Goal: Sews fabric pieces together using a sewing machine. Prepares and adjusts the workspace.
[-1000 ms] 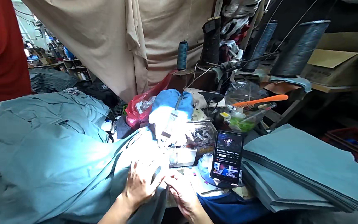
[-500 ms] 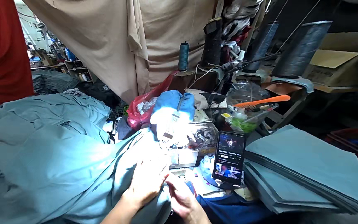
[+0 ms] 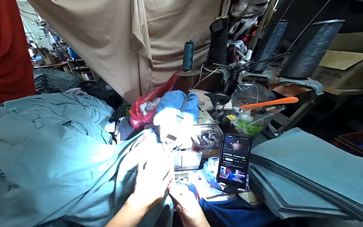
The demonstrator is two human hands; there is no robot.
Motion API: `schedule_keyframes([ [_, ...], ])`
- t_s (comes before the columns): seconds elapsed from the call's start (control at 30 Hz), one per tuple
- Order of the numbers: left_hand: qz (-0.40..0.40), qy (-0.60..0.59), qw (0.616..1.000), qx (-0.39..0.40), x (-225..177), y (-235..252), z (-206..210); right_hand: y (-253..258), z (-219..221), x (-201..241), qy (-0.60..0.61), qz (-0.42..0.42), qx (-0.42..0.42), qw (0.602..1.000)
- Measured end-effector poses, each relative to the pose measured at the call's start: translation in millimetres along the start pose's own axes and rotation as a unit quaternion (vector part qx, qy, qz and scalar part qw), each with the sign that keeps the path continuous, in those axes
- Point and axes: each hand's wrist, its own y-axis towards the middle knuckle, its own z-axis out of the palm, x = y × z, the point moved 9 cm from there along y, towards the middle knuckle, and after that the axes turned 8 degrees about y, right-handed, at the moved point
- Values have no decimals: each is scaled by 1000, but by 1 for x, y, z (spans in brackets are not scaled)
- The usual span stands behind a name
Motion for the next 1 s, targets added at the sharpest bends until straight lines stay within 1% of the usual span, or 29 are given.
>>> schedule_keyframes([
  [0.1,-3,11,1000,4,-1,0,-1,8,0,3,-13,-8,5,1000],
  [0.2,2,14,999,-30,-3,-2,-7,19,6,14,-29,-36,20,999],
  [0.3,1,17,999,-49,-4,-5,-11,22,12,16,-28,-37,42,998],
  [0.4,0,19,997,-73,-4,-8,-15,23,11,15,-29,-33,35,998],
  [0.47,5,36,996,-79,-5,-6,-14,26,9,19,-36,-39,11,999],
  [0.57,-3,34,998,-45,-6,-2,-11,32,9,27,-24,-52,-2,998],
  [0.7,-14,39,997,-69,-6,-2,-14,33,10,28,-17,-59,1,998],
  [0.9,-12,69,996,-58,-11,7,-9,37,9,31,-16,-78,4,997],
  [1.0,-14,28,998,-50,-6,5,-7,33,4,27,-7,-72,-4,997],
])
